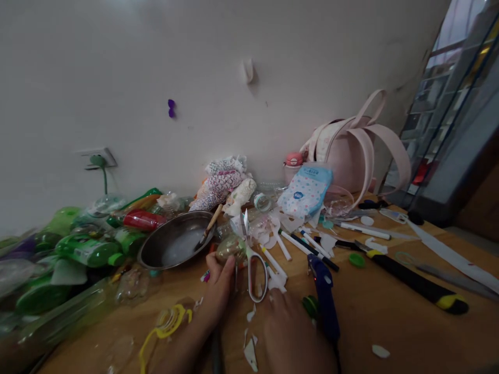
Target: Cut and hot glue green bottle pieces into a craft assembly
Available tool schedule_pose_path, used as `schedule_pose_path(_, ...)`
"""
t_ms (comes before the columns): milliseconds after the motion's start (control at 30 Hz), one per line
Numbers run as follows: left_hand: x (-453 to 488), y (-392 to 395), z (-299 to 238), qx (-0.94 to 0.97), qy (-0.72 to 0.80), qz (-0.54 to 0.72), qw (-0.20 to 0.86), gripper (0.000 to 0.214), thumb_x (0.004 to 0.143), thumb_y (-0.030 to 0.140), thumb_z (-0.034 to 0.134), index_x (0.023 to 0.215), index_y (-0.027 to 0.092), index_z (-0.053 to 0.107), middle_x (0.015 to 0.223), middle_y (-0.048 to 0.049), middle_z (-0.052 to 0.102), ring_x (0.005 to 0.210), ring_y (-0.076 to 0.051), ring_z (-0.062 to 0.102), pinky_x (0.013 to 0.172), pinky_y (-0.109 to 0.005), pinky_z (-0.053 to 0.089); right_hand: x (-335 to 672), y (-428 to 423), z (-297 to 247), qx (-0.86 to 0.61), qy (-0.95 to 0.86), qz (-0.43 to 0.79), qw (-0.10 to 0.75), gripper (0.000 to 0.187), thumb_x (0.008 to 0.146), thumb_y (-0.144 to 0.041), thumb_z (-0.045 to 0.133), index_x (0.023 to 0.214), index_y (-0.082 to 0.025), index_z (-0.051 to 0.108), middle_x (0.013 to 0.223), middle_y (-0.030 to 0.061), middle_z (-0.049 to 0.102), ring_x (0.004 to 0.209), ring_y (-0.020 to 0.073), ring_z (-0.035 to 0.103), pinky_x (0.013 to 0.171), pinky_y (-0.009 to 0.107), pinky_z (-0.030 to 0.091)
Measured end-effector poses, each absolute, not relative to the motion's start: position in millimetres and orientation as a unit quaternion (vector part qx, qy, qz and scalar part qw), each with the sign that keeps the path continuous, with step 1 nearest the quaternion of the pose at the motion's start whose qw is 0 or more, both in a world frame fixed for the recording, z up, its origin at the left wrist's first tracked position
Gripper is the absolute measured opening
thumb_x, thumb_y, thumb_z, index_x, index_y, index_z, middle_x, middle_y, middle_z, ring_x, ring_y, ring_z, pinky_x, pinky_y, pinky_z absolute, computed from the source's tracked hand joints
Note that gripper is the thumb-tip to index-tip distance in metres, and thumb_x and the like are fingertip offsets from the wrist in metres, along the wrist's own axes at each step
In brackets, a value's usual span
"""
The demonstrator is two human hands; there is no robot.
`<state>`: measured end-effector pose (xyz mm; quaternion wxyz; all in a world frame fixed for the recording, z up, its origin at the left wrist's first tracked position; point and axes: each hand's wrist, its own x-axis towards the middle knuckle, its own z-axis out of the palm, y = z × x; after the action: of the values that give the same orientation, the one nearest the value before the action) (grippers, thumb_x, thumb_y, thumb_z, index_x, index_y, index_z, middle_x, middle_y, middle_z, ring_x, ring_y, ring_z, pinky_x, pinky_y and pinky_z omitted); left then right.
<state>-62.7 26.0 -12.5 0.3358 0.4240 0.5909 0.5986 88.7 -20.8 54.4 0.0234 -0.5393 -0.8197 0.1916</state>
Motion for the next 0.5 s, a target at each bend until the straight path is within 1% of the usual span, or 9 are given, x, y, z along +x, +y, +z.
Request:
schedule_pose_path(67, -61, 25, -10, 0.437, 0.578, 0.604, 0.331, 0.031, 0.077, 0.053, 0.059, 0.085, 0.026, 0.046, 0.085, 0.0008, 0.061, 0.087, -0.02, 0.061, 0.084, -0.033, 0.048, 101, -27, 47, -0.58, -0.805, 0.119, -0.048, 0.052, 0.076, 0.009, 0.038, 0.108, -0.014, 0.072, 0.116, 0.0184, 0.068, 0.102, 0.0301, 0.066, 0.078, 0.039, 0.056)
schedule_pose_path(100, -60, 25, -9, 0.444, 0.57, 0.608, 0.33, 0.03, 0.077, 0.053, 0.057, 0.083, 0.025, 0.047, 0.082, 0.0014, 0.06, 0.083, -0.019, 0.061, 0.081, -0.032, 0.048, 106, -29, 38, -0.583, -0.809, 0.064, -0.049, 0.05, 0.076, 0.008, 0.041, 0.106, -0.015, 0.074, 0.115, 0.0196, 0.068, 0.101, 0.0307, 0.066, 0.074, 0.038, 0.056)
schedule_pose_path(167, -59, 21, -5, 0.456, 0.557, 0.614, 0.325, 0.03, 0.079, 0.054, 0.054, 0.08, 0.025, 0.047, 0.075, 0.0029, 0.058, 0.072, -0.017, 0.058, 0.074, -0.03, 0.048, 114, -33, 15, -0.594, -0.804, -0.034, -0.019, 0.044, 0.072, 0.005, 0.049, 0.1, -0.015, 0.076, 0.112, 0.0219, 0.069, 0.094, 0.0327, 0.067, 0.069, 0.04, 0.055)
schedule_pose_path(200, -59, 19, -3, 0.461, 0.552, 0.618, 0.318, 0.03, 0.078, 0.054, 0.054, 0.079, 0.024, 0.048, 0.072, 0.0035, 0.056, 0.068, -0.016, 0.056, 0.071, -0.029, 0.048, 117, -35, 4, -0.591, -0.803, -0.073, 0.002, 0.043, 0.071, 0.004, 0.051, 0.101, -0.013, 0.076, 0.114, 0.0234, 0.068, 0.091, 0.0332, 0.068, 0.067, 0.041, 0.054)
schedule_pose_path(233, -59, 16, -1, 0.465, 0.548, 0.623, 0.309, 0.032, 0.075, 0.055, 0.056, 0.078, 0.024, 0.048, 0.07, 0.004, 0.055, 0.066, -0.016, 0.055, 0.068, -0.028, 0.047, 120, -36, -6, -0.593, -0.8, -0.096, 0.011, 0.041, 0.07, 0.004, 0.052, 0.097, -0.012, 0.077, 0.109, 0.0234, 0.07, 0.086, 0.0321, 0.068, 0.065, 0.04, 0.053)
schedule_pose_path(267, -60, 13, 1, 0.469, 0.544, 0.628, 0.301, 0.034, 0.072, 0.056, 0.059, 0.078, 0.024, 0.049, 0.068, 0.0044, 0.054, 0.065, -0.016, 0.054, 0.066, -0.028, 0.046, 122, -36, -13, -0.585, -0.802, -0.119, 0.024, 0.041, 0.07, 0.005, 0.052, 0.098, -0.013, 0.076, 0.11, 0.0222, 0.07, 0.085, 0.0308, 0.068, 0.067, 0.04, 0.052)
schedule_pose_path(367, -64, 5, 4, 0.498, 0.53, 0.639, 0.253, 0.036, 0.065, 0.053, 0.067, 0.079, 0.023, 0.053, 0.066, 0.0045, 0.054, 0.062, -0.016, 0.051, 0.061, -0.027, 0.043, 124, -34, -19, -0.58, -0.803, -0.131, 0.042, 0.038, 0.069, 0.006, 0.054, 0.091, -0.014, 0.077, 0.098, 0.0178, 0.074, 0.081, 0.028, 0.067, 0.067, 0.038, 0.05)
schedule_pose_path(433, -67, 3, 3, 0.52, 0.515, 0.649, 0.209, 0.031, 0.068, 0.049, 0.067, 0.08, 0.023, 0.056, 0.066, 0.0036, 0.055, 0.06, -0.016, 0.05, 0.059, -0.027, 0.042, 122, -31, -15, -0.579, -0.806, -0.117, 0.044, 0.034, 0.068, 0.006, 0.056, 0.082, -0.016, 0.077, 0.084, 0.0139, 0.075, 0.077, 0.0262, 0.066, 0.065, 0.036, 0.049)
schedule_pose_path(500, -69, 3, 1, 0.527, 0.5, 0.662, 0.182, 0.029, 0.072, 0.049, 0.065, 0.082, 0.023, 0.058, 0.067, 0.0022, 0.057, 0.06, -0.017, 0.051, 0.057, -0.028, 0.043, 119, -27, -9, -0.567, -0.816, -0.108, 0.046, 0.032, 0.069, 0.006, 0.056, 0.076, -0.017, 0.076, 0.076, 0.011, 0.073, 0.073, 0.0246, 0.065, 0.064, 0.035, 0.049)
